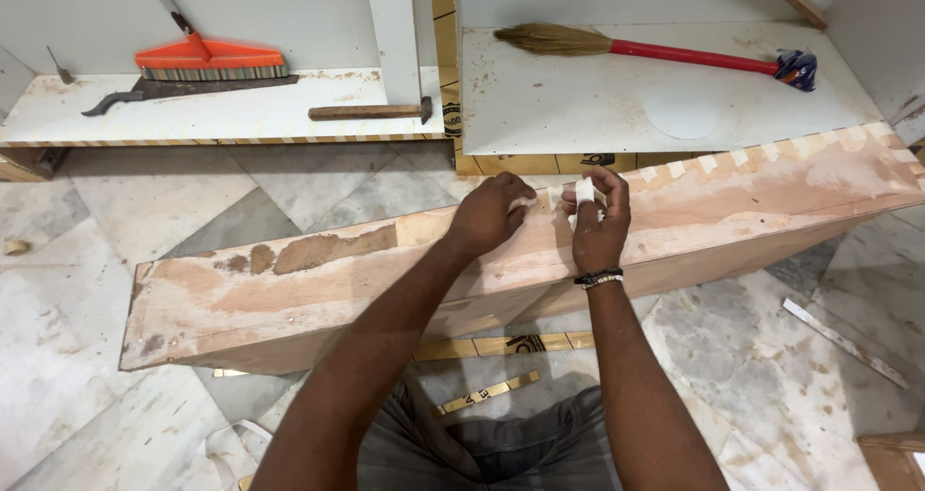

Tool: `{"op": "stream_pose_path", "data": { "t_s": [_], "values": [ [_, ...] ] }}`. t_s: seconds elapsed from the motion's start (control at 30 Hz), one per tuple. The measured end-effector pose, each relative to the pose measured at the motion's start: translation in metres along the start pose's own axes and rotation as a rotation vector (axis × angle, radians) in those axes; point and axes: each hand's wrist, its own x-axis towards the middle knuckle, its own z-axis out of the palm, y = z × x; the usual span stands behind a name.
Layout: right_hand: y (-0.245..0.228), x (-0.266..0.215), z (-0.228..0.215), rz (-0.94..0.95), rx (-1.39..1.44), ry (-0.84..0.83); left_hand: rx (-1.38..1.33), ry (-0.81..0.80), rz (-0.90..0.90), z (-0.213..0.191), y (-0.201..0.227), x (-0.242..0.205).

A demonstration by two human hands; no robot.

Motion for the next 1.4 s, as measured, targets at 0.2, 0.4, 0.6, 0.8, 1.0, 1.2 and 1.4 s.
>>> {"op": "stream_pose_path", "data": {
  "t_s": [0.2, 0.4, 0.6, 0.8, 1.0, 1.2, 1.4],
  "values": [
    [0.008, 0.0, -0.004, 0.043, -0.059, -0.048, 0.211, -0.269, 0.032, 0.0, -0.007, 0.027],
    [0.013, -0.001, -0.006, 0.122, -0.086, -0.027, 0.485, -0.357, 0.149, 0.004, 0.0, 0.046],
    [0.012, -0.001, -0.005, 0.088, -0.113, -0.033, 0.494, -0.356, 0.182, 0.006, 0.003, 0.047],
    [0.01, -0.002, -0.004, 0.125, -0.096, -0.028, 0.536, -0.334, 0.154, 0.011, 0.006, 0.041],
    [0.011, -0.001, -0.004, 0.121, -0.107, -0.041, 0.336, -0.211, -0.03, 0.009, 0.003, 0.025],
    [0.011, -0.002, -0.005, 0.095, -0.12, -0.049, 0.486, 0.002, 0.175, 0.021, -0.01, 0.027],
    [0.01, -0.002, -0.005, 0.095, -0.132, -0.046, 0.094, -0.113, -0.427, 0.042, -0.013, 0.034]
  ]
}}
